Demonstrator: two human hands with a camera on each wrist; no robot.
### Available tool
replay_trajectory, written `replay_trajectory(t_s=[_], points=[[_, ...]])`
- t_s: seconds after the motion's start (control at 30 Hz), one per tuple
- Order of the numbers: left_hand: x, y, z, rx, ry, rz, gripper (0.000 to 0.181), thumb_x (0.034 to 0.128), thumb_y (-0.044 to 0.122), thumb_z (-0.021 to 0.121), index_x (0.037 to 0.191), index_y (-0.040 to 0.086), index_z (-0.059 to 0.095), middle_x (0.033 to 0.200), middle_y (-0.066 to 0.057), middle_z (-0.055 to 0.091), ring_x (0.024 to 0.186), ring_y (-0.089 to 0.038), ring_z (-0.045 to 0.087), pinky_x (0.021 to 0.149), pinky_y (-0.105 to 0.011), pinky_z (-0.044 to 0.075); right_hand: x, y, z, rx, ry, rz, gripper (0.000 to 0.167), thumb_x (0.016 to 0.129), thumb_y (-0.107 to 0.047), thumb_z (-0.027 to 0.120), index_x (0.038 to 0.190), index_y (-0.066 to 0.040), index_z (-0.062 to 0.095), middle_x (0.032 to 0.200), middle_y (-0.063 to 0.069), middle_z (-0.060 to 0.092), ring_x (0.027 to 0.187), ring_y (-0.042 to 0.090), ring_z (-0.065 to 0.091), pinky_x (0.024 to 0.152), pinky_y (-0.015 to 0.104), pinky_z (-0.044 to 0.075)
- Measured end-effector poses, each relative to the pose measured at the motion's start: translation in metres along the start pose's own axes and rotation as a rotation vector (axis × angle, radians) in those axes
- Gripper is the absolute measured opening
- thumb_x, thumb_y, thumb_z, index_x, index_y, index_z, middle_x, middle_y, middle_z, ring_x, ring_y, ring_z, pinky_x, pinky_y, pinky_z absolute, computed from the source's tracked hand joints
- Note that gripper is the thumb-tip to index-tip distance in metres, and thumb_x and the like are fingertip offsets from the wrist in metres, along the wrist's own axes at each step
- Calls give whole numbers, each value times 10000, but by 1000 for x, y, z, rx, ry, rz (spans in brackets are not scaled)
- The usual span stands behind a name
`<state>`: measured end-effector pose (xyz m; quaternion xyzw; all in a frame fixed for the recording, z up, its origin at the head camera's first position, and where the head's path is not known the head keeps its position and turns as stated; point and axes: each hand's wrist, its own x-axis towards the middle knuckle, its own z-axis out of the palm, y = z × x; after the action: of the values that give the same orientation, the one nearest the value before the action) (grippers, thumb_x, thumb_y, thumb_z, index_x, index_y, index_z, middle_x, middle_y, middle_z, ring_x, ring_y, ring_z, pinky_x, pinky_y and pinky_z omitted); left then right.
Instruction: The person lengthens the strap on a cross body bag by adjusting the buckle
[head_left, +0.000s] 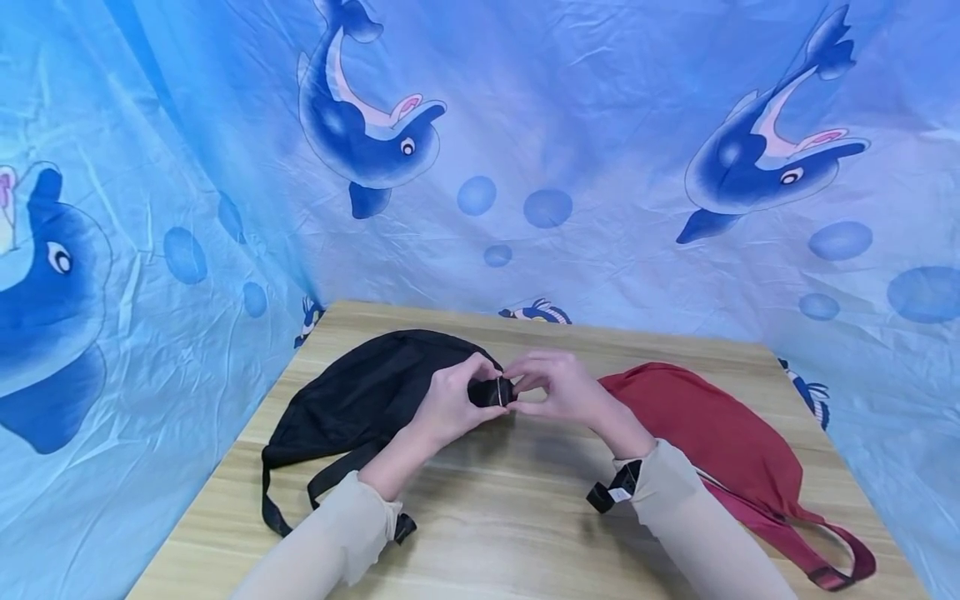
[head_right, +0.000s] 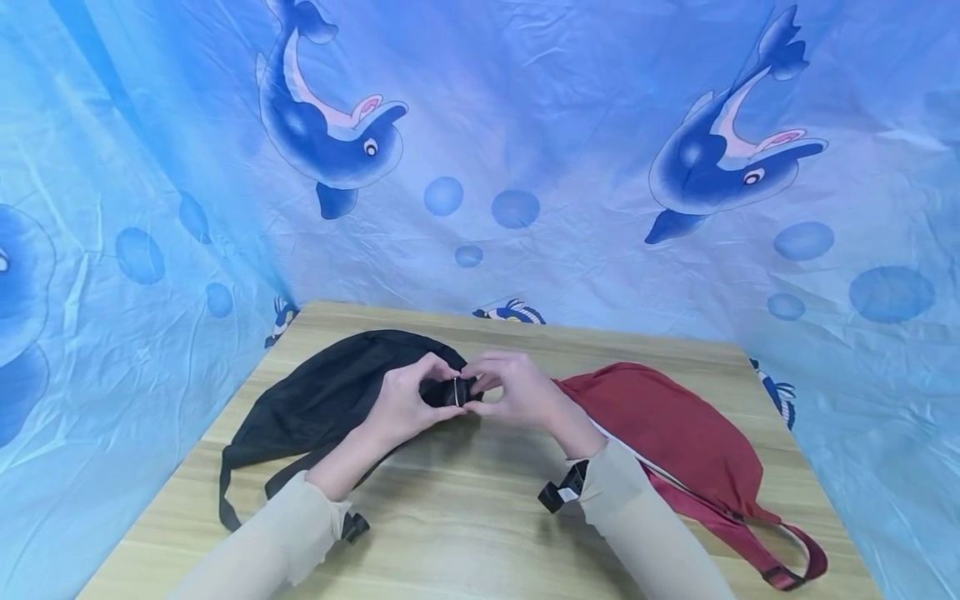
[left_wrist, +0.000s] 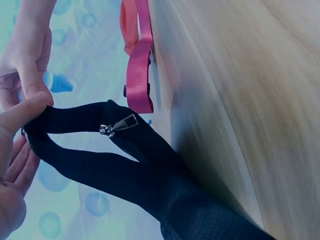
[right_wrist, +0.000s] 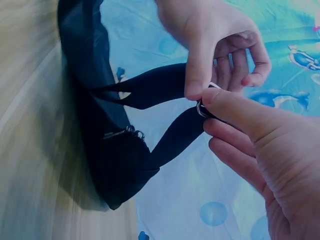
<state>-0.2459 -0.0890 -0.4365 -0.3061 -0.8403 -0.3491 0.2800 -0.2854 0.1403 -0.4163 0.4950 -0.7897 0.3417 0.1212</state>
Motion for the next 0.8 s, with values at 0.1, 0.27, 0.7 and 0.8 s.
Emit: replay_trajectory(t_s=[0.1,0.27,0.7,0.8], points=[[0,-2,0,-45,-12,-15,490,692,131,1015,1047,95,679,987,-43,767,934,-187,764,859,-371,656,0,4,0,15,13,-15,372,803,-79,917,1140,-43,764,1122,79,774,863,163,817,784,275,661],[-4,-11,1,-141,-9,-91,500,701,145,1011,1109,95,726,1039,-39,771,980,-180,768,890,-357,656,-6,15,1,177,83,27,398,764,4,922,1129,-56,774,1087,94,791,918,202,815,796,329,672],[-3,-13,6,-100,-25,-164,469,689,222,1023,1108,107,847,1061,-51,827,937,-197,798,822,-359,660,0,12,-1,185,49,89,365,824,-62,910,1169,-109,801,1060,50,748,864,176,741,484,203,388],[-4,-13,4,-115,-42,-206,477,705,254,1016,1138,143,848,1045,-37,839,913,-190,812,816,-411,656,-6,15,-2,371,74,157,364,859,45,842,1198,-27,729,1143,149,703,982,246,756,633,191,544]])
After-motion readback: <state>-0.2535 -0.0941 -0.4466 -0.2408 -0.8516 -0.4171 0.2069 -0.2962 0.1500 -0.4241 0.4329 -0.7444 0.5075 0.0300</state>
